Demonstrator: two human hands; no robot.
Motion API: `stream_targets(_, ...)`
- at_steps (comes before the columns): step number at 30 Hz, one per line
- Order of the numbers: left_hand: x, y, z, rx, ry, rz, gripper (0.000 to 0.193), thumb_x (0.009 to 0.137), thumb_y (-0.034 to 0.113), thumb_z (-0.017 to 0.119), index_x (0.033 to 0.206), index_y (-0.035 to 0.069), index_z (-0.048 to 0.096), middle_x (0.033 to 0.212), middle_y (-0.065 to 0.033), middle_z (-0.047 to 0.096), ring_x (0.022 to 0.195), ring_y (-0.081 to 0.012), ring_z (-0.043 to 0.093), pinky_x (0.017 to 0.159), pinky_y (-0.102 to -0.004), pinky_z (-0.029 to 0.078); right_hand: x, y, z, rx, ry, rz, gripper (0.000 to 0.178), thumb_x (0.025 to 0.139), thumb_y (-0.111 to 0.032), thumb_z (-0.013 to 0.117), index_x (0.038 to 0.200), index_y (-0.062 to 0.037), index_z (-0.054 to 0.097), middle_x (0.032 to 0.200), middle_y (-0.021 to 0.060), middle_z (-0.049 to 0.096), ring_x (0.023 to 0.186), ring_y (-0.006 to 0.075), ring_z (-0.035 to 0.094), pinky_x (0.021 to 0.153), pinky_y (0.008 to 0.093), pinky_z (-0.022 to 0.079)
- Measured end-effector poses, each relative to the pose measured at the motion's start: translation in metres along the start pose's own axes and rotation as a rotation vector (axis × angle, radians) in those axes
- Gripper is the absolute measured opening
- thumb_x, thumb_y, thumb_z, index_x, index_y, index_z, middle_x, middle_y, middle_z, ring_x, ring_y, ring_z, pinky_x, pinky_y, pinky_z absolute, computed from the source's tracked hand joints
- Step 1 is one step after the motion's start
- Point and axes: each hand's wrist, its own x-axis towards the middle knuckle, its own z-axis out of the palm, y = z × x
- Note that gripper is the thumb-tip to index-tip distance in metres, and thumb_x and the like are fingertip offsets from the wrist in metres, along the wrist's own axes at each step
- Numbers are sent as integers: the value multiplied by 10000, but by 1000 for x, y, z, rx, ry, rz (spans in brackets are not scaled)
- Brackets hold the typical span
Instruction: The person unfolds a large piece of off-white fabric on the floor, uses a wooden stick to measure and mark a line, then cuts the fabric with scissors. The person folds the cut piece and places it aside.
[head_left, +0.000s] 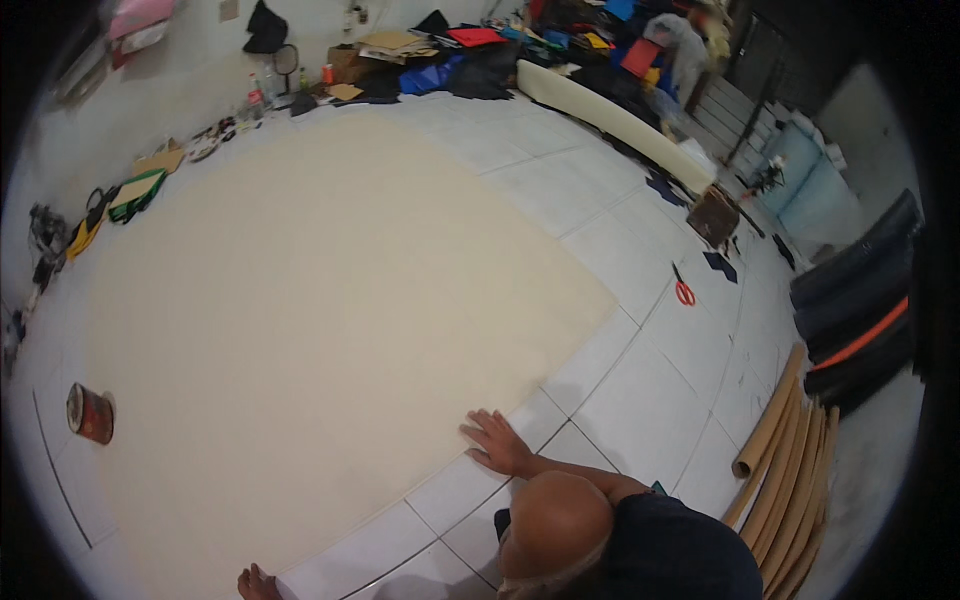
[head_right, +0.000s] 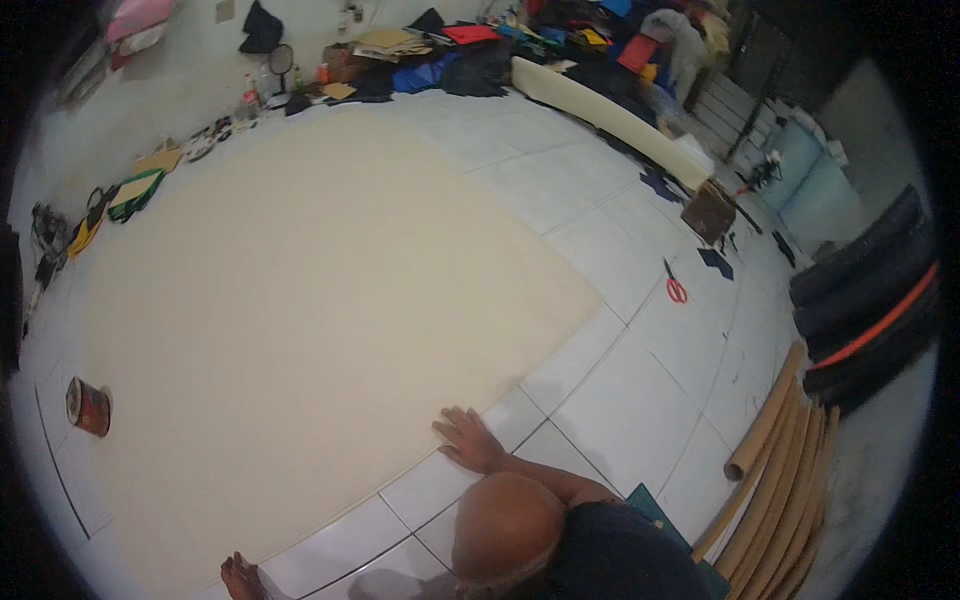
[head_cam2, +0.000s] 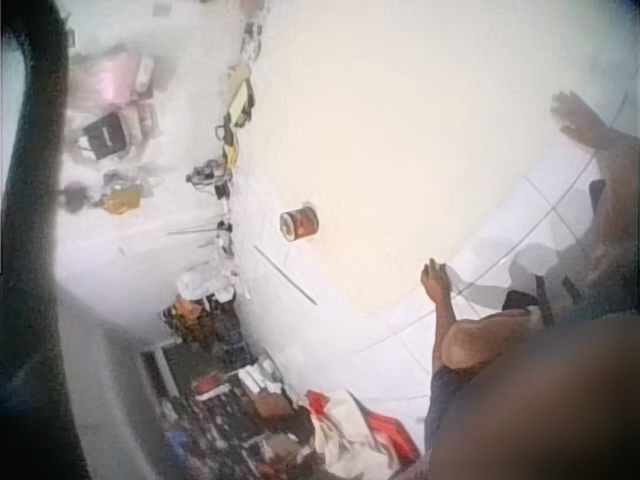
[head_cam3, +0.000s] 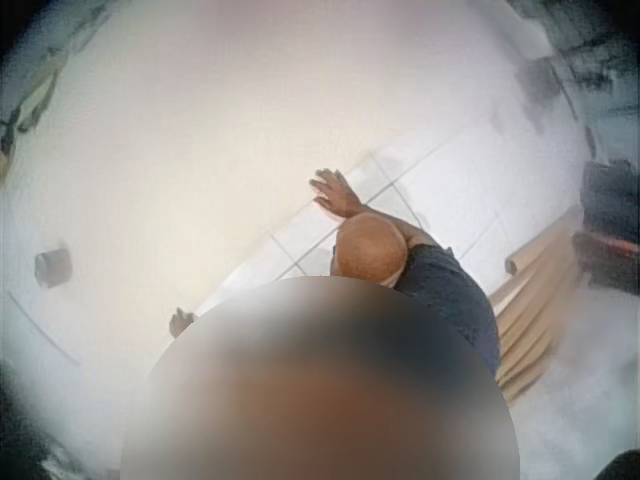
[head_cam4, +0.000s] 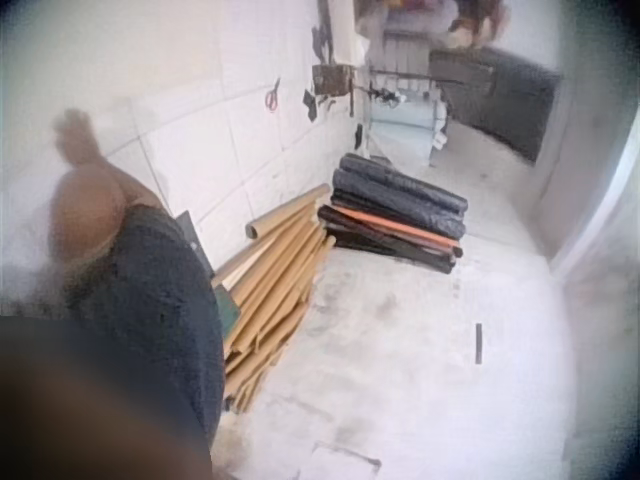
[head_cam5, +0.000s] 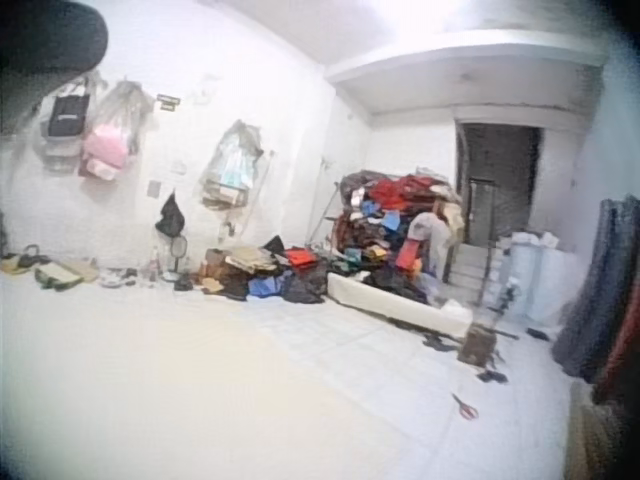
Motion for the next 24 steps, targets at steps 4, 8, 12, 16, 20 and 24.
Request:
stream_targets(4,-2,-17,8,16,56,88,487,849,271,639,1222,-31,558,1124,-266,598,1127,-398,516,964,-459,410,4,10,-18,24,75,146,624,839,-423,657,1351,-116,475,1440,192,374,1349,380,330,1092,569,236)
stream_targets(8,26,-48,6,-119,-266,336,493,811,290,693,1160,-38,575,1052,-241,616,1085,-385,537,868,-474,438,-13,79,-50,16,132,341,615,843,-416,646,1344,-101,476,1411,216,403,1312,391,373,1066,548,298)
stream_targets(12,79,13,-36,-39,-334,517,558,790,310,728,1187,-39,551,1068,-237,612,1089,-373,538,887,-464,441,-45,169,-74,6,168,691,624,864,-421,615,1367,-94,445,1397,230,414,1293,390,395,1042,498,353)
stream_targets(16,154,176,-48,118,-440,662,716,777,312,738,1346,-12,447,1312,-266,483,1240,-424,427,1054,-478,352,-52,241,-74,8,330,1028,650,873,-454,589,1392,-107,409,1414,216,395,1310,381,372,1041,493,353)
stream_targets(20,168,398,1,-123,-359,859,740,765,409,728,1318,-8,471,1350,-260,447,1310,-417,349,1086,-469,311,-42,316,-81,-91,508,1125,652,880,-467,569,1410,-132,390,1433,199,378,1325,377,354,1042,525,333)
stream_targets(24,141,569,47,-73,-249,981,824,775,455,709,1385,3,388,1408,-364,306,1307,-532,288,1074,-574,268,9,363,-110,-69,541,967,613,881,-465,566,1385,-142,434,1442,167,381,1331,366,347,1053,525,294)
